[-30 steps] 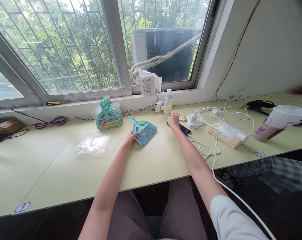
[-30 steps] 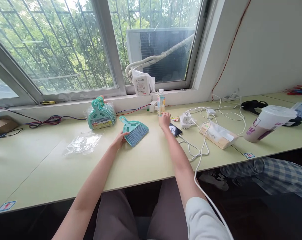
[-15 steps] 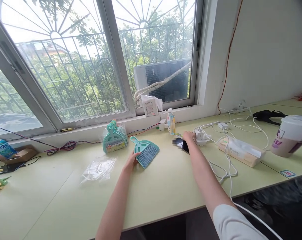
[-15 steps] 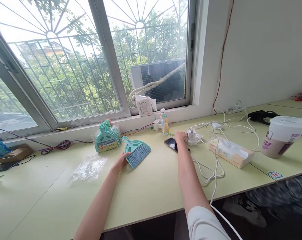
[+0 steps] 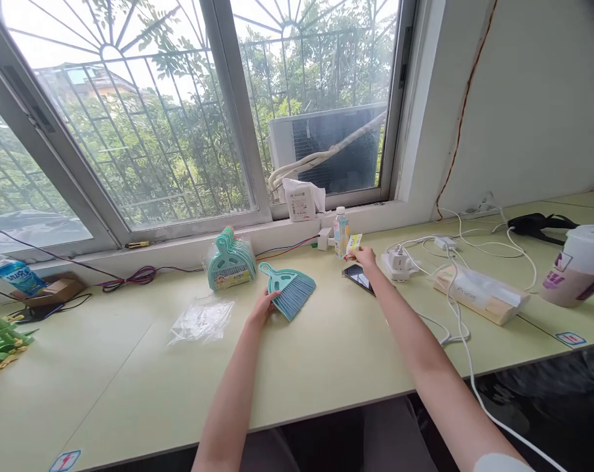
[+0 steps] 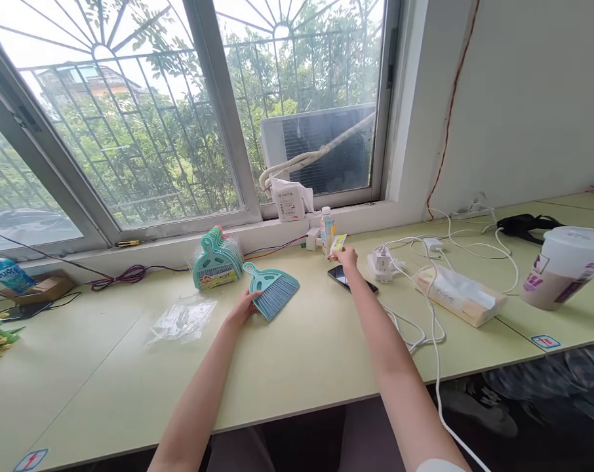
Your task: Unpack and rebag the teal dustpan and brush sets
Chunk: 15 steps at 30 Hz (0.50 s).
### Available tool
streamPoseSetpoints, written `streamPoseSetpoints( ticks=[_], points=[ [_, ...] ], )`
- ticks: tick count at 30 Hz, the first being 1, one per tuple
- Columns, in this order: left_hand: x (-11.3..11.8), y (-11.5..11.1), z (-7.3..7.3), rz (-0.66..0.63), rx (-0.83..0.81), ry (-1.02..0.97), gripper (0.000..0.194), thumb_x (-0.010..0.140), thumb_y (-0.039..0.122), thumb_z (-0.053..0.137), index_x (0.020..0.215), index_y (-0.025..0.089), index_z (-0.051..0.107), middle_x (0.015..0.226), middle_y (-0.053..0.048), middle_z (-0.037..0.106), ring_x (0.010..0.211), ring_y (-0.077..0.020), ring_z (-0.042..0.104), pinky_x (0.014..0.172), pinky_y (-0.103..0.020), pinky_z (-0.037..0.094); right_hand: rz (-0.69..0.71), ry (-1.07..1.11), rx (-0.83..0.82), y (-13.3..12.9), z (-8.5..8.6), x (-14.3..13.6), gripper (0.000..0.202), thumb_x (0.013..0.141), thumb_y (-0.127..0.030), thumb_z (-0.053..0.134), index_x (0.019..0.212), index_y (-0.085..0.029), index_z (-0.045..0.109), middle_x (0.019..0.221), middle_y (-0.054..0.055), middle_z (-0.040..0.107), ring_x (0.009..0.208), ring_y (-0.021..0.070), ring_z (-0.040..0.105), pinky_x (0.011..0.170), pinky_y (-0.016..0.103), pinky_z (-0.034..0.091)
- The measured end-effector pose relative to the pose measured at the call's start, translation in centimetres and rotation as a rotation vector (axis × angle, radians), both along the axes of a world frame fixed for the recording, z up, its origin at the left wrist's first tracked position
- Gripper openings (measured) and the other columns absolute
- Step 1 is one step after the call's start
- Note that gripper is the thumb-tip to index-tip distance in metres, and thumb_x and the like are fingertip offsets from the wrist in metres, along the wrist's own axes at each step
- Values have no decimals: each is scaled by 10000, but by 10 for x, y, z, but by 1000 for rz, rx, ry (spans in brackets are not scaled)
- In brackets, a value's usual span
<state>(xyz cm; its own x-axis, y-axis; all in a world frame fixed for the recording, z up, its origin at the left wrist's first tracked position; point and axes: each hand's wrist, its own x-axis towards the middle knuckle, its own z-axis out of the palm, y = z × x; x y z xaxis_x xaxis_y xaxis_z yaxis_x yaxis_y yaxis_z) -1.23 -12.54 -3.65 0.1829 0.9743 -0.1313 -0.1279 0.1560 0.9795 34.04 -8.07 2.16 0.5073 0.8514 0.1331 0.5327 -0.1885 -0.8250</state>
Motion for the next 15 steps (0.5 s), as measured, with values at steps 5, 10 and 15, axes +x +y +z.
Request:
streamPoseSetpoints(
  ticks=[5, 10, 15],
  points=[
    [7, -6, -2, 45, 38, -17, 494, 679, 269, 779, 1111, 175, 558, 990, -80, 658, 753, -149, 665, 648, -262, 563, 330, 401, -56, -39, -17, -82, 235, 857, -361, 566, 936, -164, 667, 825, 63, 723, 626, 128, 641, 500, 206, 430],
    [15, -16, -1, 45, 72, -83, 525, 679, 334, 786, 1117, 149, 561, 1024, -108, 672, 802, -171, 677, 700, -288, 568, 617, 677, -68, -76, -39, -144, 222, 832, -364, 586, 920, -174, 662, 839, 25, 698, 517, 74, 498, 467, 190, 351],
    [25, -21, 0, 16, 109, -99, 553, 672, 387, 790, 1120, 156, 562, 1044, -104, 671, 842, -172, 674, 730, -282, 558, 354, 364, 11, -90, -59, -161, 267, 816, -434, 616, 939, -198, 619, 928, 52, 702, 717, 153, 618, 567, 231, 435]
  ],
)
